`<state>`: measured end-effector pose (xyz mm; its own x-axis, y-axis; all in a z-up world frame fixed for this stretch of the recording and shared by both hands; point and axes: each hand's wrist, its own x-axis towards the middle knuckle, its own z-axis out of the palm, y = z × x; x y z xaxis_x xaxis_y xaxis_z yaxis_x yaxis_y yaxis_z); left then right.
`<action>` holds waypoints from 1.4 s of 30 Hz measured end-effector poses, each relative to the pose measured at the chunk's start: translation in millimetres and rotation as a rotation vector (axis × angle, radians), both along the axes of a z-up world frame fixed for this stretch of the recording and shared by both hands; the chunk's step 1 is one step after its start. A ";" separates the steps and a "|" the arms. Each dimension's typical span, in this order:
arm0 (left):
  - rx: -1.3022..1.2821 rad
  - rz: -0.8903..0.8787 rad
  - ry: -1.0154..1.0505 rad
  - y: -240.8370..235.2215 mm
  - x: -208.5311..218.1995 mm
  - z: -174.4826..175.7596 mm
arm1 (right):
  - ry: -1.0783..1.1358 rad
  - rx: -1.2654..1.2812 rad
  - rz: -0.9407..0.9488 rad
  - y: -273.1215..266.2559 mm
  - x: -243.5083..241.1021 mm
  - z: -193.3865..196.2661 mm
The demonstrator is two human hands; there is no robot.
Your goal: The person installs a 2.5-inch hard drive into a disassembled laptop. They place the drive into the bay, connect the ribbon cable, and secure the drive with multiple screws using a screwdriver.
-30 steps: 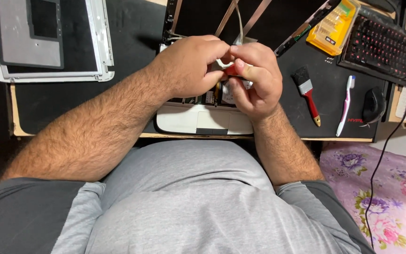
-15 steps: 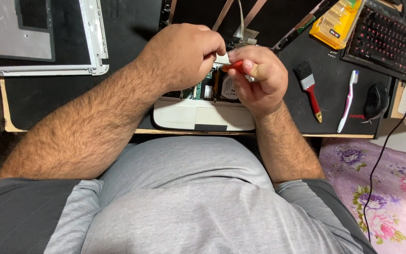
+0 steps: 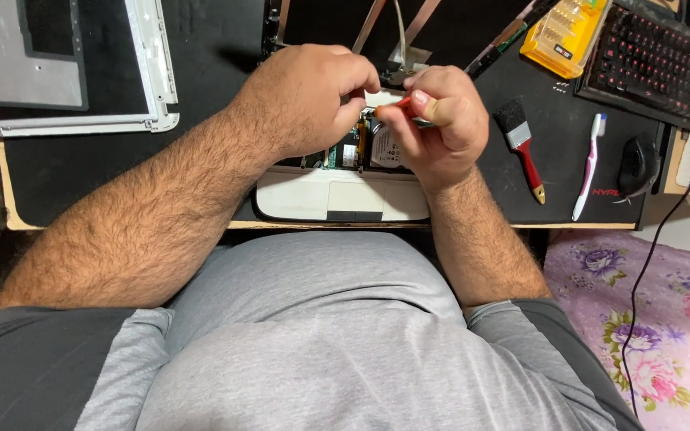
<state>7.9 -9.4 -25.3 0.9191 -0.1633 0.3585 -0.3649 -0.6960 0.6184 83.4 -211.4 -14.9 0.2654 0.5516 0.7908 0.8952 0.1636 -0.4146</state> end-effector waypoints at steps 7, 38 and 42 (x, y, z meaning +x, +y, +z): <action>0.000 -0.013 -0.030 -1.2 -1.6 -2.6 | 0.110 -0.038 0.110 2.4 -5.5 2.6; 0.054 -0.123 0.068 -16.6 15.3 -10.9 | -0.003 -0.074 0.013 3.8 -8.7 14.1; 0.114 -0.150 0.041 -15.5 12.8 -12.2 | -0.029 -0.055 0.034 5.8 -7.7 13.8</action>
<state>20.7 -24.9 -37.5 0.8949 -0.3368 0.2929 -0.4460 -0.7021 0.5552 75.8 -205.6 -1.2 0.2233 0.6029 0.7659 0.9013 0.1716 -0.3978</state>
